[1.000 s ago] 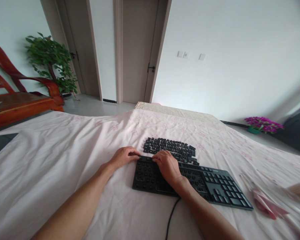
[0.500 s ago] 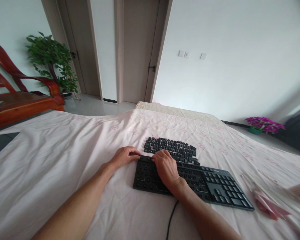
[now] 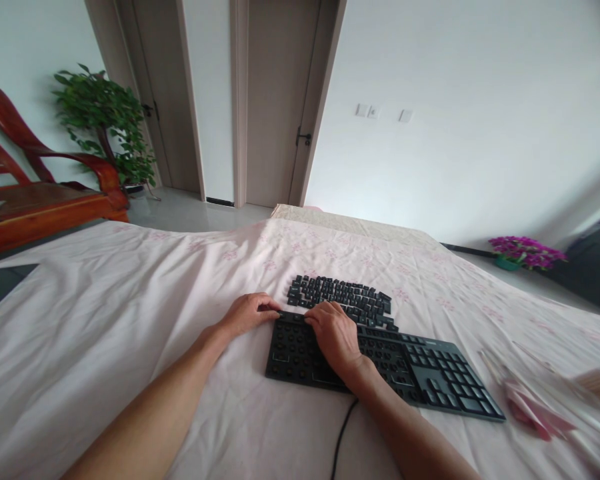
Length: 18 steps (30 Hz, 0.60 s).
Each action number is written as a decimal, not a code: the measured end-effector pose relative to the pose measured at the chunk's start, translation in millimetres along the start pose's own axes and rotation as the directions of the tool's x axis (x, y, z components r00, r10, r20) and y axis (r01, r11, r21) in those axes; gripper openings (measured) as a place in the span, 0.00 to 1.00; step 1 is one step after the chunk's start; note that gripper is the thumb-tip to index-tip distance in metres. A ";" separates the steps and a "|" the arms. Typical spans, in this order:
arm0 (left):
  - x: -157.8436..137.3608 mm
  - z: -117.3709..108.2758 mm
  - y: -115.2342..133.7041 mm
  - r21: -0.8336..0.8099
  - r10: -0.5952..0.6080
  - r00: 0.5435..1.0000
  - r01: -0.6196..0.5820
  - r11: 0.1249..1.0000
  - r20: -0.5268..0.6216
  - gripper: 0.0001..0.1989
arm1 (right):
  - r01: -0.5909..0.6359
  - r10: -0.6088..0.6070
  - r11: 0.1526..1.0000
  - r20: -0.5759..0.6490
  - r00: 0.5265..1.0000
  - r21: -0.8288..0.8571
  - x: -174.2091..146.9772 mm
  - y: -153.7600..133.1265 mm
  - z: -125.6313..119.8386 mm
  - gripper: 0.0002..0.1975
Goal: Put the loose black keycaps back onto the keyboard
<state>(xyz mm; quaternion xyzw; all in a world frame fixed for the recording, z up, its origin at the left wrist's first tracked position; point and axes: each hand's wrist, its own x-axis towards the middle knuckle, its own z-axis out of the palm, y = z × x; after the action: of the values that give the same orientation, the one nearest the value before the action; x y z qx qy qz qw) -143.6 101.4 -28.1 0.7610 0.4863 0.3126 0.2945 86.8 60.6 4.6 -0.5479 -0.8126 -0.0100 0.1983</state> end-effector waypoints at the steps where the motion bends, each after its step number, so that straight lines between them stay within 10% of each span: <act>1: -0.1 -0.1 0.0 0.000 0.000 1.000 0.000 1.000 0.002 0.13 | 0.012 -0.012 1.000 0.001 1.000 -0.016 -0.2 -1.1 0.1 0.09; 18: 1.1 0.3 -1.8 -0.003 0.003 1.000 -0.003 1.000 0.010 0.13 | 0.033 -0.031 0.996 0.018 0.999 -0.084 -2.7 -4.6 1.9 0.11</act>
<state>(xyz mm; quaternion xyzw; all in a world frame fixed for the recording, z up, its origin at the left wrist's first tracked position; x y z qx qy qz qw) -143.9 103.0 -29.5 0.7628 0.4831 0.3100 0.2978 82.9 56.8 2.9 -0.5427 -0.8218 -0.0428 0.1682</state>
